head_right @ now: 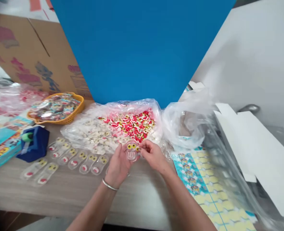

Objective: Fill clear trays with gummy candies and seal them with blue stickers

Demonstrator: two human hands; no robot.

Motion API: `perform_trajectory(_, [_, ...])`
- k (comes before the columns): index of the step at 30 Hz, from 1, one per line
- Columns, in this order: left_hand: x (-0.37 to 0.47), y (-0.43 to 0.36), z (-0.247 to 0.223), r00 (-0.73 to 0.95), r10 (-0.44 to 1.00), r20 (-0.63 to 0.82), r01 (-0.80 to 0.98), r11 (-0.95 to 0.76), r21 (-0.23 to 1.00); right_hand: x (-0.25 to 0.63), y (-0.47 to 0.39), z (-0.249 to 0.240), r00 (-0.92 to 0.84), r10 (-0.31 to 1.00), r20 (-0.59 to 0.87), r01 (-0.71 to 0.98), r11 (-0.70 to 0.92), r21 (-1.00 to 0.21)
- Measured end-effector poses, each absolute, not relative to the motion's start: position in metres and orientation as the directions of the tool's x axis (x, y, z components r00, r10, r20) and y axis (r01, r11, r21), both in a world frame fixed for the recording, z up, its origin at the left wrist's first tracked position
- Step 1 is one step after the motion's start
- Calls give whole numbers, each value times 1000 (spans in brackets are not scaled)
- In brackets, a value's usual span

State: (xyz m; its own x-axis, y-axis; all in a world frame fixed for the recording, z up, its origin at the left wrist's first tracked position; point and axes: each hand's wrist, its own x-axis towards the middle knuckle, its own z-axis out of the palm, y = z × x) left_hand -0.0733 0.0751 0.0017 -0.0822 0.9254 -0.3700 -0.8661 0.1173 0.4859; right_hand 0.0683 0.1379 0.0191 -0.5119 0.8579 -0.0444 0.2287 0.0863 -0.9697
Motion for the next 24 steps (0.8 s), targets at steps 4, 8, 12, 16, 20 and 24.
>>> perform_trajectory(4, [-54,66,0,-54,932,-359,-853,144,502,77,100,22,-495,867,-59,262,84,-961])
perform_trajectory(8, [-43,59,-1,-22,931,-365,-852,174,494,88,84,16,-418,908,-10,269,114,-956])
perform_trajectory(12, [-42,61,0,-43,918,-393,-839,180,513,94,120,6,-270,960,76,315,163,-935])
perform_trajectory(16, [-43,71,-2,-67,901,-429,-844,178,505,80,198,0,-222,966,135,666,251,-702])
perform_trajectory(20, [-46,80,-8,-84,890,-448,-846,174,505,66,250,-8,-275,955,114,772,290,-565])
perform_trajectory(24, [-53,85,-15,-91,881,-463,-854,170,491,62,258,-23,-401,915,37,811,374,-451])
